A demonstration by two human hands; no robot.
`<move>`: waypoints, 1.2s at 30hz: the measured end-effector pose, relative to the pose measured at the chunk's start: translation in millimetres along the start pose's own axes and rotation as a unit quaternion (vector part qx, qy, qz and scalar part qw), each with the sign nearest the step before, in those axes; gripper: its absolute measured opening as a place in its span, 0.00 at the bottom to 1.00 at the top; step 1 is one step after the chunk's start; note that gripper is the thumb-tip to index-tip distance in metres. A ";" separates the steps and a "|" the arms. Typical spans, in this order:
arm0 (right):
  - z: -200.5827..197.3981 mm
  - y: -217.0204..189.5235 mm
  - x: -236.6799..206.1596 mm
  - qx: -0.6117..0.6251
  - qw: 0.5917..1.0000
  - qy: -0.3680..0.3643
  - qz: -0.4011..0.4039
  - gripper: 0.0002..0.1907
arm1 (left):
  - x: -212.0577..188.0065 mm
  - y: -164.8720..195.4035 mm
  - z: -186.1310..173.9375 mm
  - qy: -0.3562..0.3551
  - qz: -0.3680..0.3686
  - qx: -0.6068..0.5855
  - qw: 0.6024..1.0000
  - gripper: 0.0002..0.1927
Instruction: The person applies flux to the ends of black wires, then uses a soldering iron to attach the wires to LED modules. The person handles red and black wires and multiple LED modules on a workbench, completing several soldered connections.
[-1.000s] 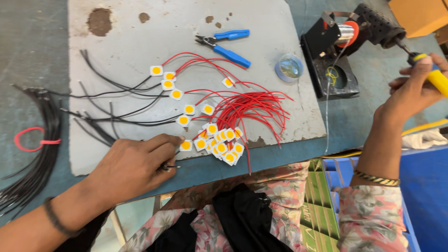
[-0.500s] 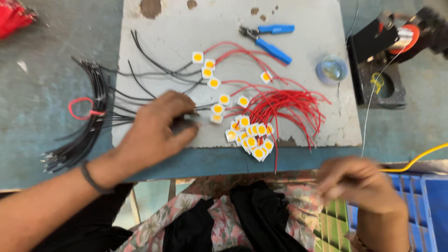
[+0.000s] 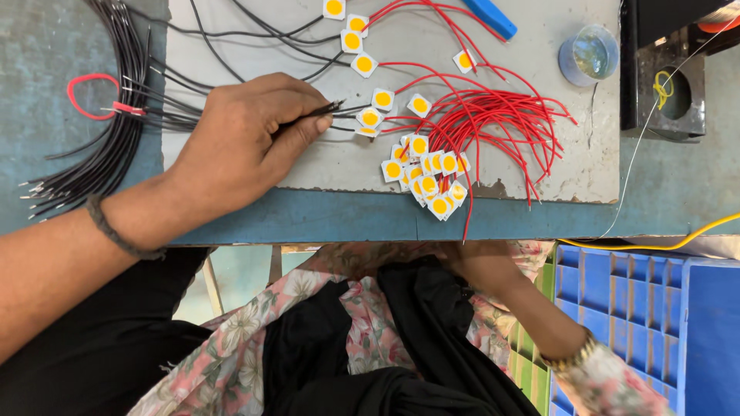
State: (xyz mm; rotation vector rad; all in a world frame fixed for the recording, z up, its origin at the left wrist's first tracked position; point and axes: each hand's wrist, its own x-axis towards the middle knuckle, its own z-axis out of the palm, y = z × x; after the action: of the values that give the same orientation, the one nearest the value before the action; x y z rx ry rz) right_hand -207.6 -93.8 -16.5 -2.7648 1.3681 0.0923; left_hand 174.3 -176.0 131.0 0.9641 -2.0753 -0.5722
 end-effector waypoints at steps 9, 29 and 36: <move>23.0 -1.4 65.0 0.141 0.986 -0.045 0.071 0.19 | 0.2 -6.8 -2.0 -0.011 0.031 0.020 0.999 0.05; -104.2 7.1 -67.1 0.409 0.909 0.085 0.002 0.14 | 10.2 35.5 -4.7 0.040 0.136 -0.040 0.989 0.08; -166.5 33.6 -39.3 0.484 0.749 0.450 0.054 0.08 | 7.9 38.9 4.2 0.031 -0.040 -0.074 0.996 0.10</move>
State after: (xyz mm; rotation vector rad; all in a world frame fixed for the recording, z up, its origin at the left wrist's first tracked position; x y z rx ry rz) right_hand -253.3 -95.7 151.7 -1.7587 1.1071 -1.6126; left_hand 150.4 -158.1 157.4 0.9696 -1.9178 -0.7169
